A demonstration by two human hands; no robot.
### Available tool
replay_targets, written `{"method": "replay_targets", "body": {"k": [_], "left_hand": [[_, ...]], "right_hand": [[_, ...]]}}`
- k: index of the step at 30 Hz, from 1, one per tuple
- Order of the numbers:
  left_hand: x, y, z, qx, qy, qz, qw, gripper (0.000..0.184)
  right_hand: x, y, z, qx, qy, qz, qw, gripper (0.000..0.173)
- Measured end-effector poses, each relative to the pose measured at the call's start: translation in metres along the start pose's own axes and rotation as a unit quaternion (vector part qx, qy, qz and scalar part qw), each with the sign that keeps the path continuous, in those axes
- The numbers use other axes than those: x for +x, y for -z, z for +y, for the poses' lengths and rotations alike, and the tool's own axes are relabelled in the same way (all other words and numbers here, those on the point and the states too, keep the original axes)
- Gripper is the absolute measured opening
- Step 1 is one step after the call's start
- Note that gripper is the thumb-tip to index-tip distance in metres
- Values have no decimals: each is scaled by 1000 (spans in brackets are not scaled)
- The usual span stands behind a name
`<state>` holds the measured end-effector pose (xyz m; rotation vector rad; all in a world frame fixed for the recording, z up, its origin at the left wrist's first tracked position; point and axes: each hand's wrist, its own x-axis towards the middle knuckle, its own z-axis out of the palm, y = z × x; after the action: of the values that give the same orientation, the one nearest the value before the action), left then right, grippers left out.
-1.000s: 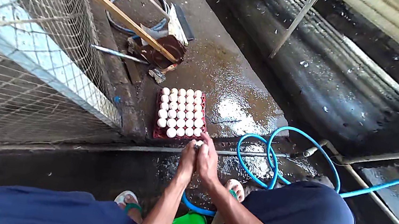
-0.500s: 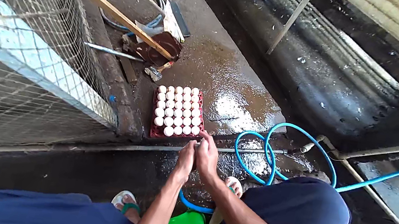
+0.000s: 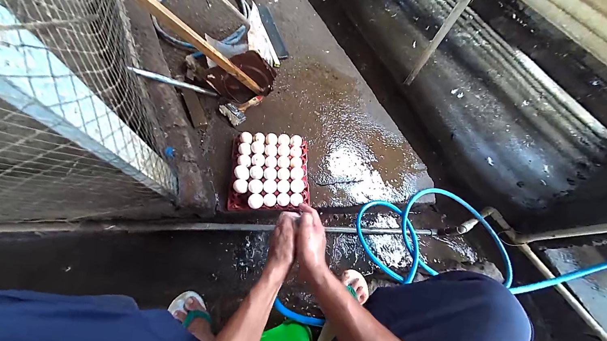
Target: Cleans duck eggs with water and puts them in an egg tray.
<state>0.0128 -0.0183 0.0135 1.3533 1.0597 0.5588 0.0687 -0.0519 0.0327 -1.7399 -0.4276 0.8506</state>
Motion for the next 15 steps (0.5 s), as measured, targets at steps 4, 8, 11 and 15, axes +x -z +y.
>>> {"method": "replay_targets", "body": {"k": [4,8,11,15], "left_hand": [[-5,4,12,-22,70,-51,996,52],[-3,3,7,-15,18,-18,1000,45],[-4,6,8,-23,67,-58,996,52],[-4,5,13,-34,38,-26,998,46]], "right_hand": [[13,6,-2,33,-37,11,999,43],[-7,-1,3,11,15,1,1000,46],[11,4,3,23,-17,15,999,45],[-8,-2,3,25,24,14,999,46]]}}
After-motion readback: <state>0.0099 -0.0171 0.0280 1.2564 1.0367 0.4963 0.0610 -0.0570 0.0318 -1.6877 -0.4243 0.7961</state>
